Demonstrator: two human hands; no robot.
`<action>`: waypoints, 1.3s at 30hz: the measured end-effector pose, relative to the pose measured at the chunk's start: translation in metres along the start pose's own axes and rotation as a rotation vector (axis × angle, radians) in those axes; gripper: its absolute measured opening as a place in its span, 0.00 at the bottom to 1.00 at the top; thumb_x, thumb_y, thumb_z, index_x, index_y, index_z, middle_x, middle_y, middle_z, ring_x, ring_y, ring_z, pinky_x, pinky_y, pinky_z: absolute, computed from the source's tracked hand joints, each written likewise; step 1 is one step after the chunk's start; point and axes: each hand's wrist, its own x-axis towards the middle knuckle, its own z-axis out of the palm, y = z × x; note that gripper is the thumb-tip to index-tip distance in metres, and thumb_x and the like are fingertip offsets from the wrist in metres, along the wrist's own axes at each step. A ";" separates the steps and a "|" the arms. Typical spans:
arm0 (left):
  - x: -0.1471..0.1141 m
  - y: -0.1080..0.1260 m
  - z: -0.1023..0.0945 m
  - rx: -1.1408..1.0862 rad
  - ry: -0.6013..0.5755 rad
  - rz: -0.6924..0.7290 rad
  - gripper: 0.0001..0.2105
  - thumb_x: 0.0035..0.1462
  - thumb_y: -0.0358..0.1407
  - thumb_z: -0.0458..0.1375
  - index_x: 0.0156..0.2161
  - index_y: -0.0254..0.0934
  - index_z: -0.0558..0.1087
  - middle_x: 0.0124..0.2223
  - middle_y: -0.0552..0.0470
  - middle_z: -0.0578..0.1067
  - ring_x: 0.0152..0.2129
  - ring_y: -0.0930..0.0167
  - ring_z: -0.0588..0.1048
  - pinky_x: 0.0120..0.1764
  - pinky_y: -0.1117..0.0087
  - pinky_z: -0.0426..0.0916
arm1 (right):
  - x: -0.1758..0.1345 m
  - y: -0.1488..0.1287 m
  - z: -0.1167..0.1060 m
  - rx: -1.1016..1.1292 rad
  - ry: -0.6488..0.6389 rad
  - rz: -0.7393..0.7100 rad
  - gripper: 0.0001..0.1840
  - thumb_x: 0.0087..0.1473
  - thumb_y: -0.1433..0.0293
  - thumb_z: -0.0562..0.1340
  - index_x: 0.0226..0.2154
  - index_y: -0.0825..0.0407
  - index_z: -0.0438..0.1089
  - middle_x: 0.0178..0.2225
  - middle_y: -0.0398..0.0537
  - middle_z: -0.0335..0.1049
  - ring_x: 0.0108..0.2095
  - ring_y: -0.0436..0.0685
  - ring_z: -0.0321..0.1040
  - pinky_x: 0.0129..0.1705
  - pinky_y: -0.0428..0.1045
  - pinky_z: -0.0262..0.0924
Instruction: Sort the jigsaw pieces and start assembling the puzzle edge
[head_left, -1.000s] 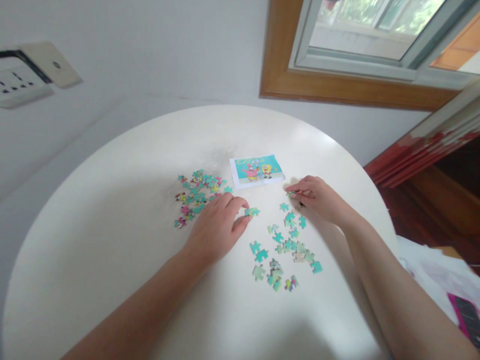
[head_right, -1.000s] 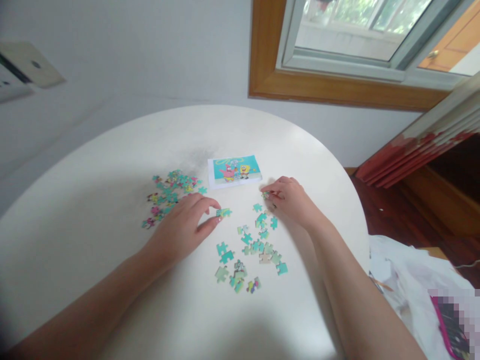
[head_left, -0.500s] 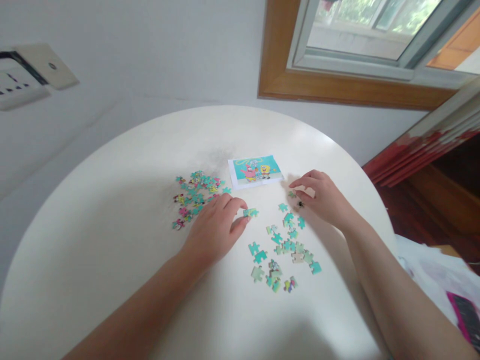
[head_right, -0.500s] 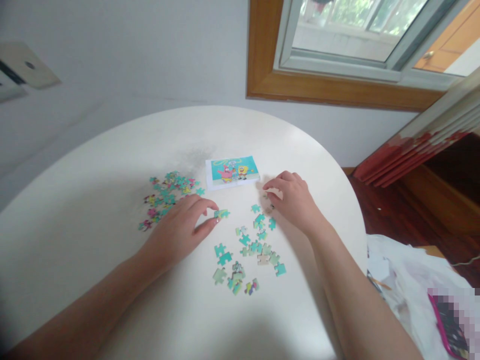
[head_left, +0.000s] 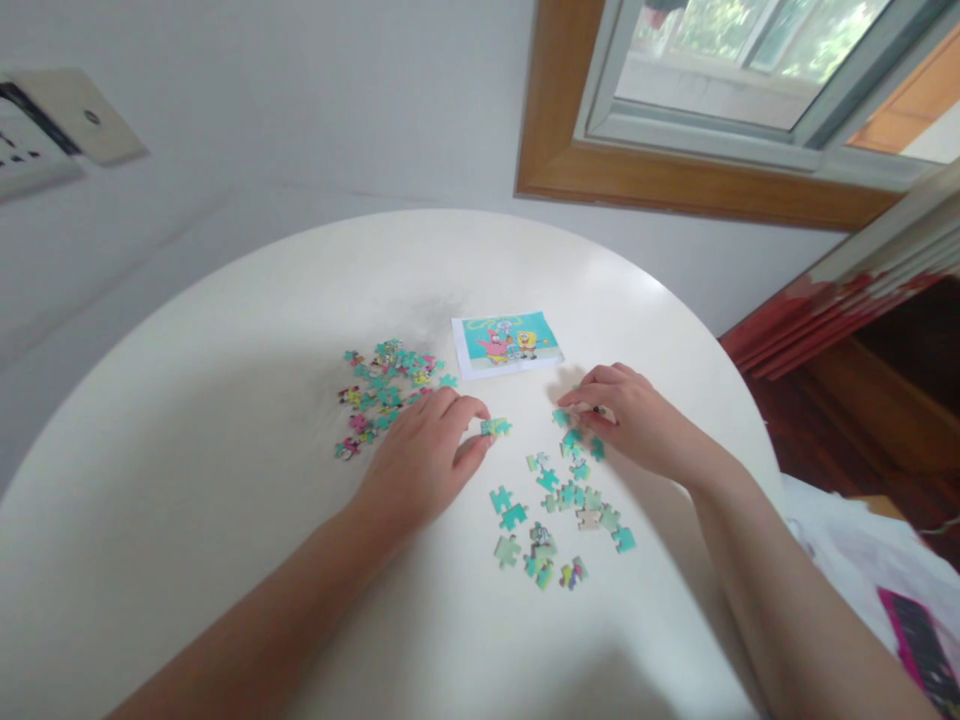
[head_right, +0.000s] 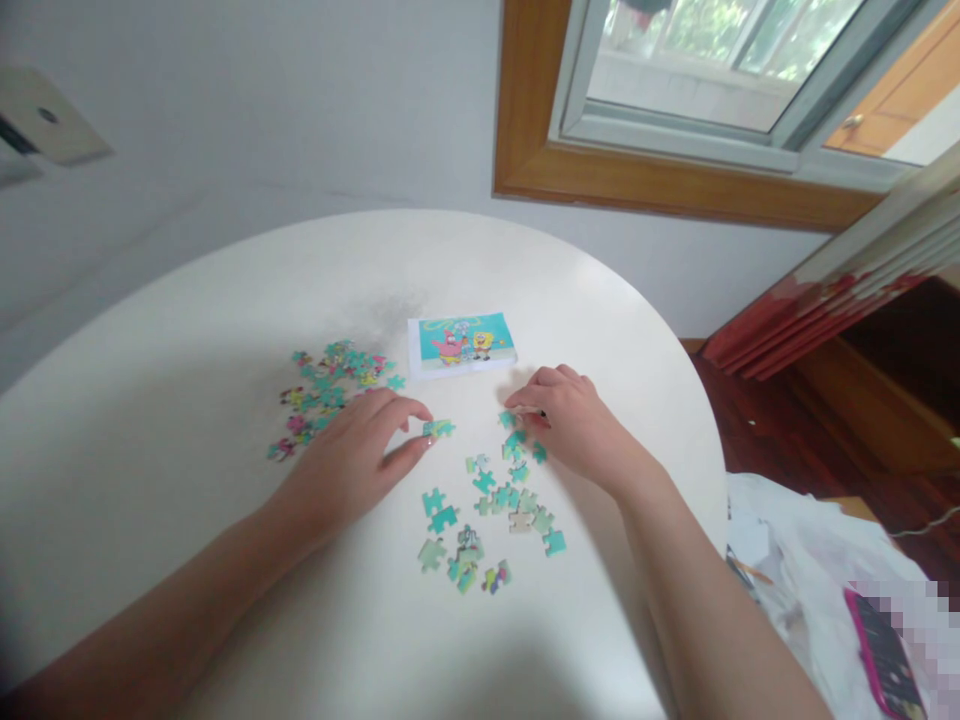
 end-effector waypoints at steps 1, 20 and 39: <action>0.000 0.000 0.000 0.002 -0.002 -0.001 0.07 0.61 0.37 0.55 0.43 0.38 0.69 0.39 0.48 0.70 0.39 0.62 0.71 0.44 0.61 0.66 | 0.000 0.000 0.000 0.005 0.002 -0.003 0.15 0.55 0.79 0.60 0.40 0.47 0.78 0.37 0.48 0.74 0.39 0.57 0.66 0.45 0.54 0.59; 0.001 -0.001 0.001 0.010 -0.005 0.019 0.07 0.61 0.37 0.55 0.43 0.38 0.69 0.40 0.48 0.70 0.40 0.62 0.70 0.45 0.60 0.66 | -0.006 -0.025 -0.017 0.356 -0.258 -0.288 0.12 0.54 0.77 0.63 0.37 0.46 0.79 0.34 0.45 0.73 0.37 0.52 0.68 0.46 0.49 0.61; 0.001 -0.001 0.000 0.015 -0.024 0.005 0.08 0.61 0.38 0.54 0.44 0.38 0.69 0.41 0.48 0.71 0.40 0.62 0.70 0.46 0.60 0.66 | -0.005 -0.018 -0.013 0.288 -0.148 -0.189 0.11 0.54 0.77 0.63 0.36 0.46 0.78 0.36 0.47 0.71 0.40 0.54 0.67 0.45 0.50 0.62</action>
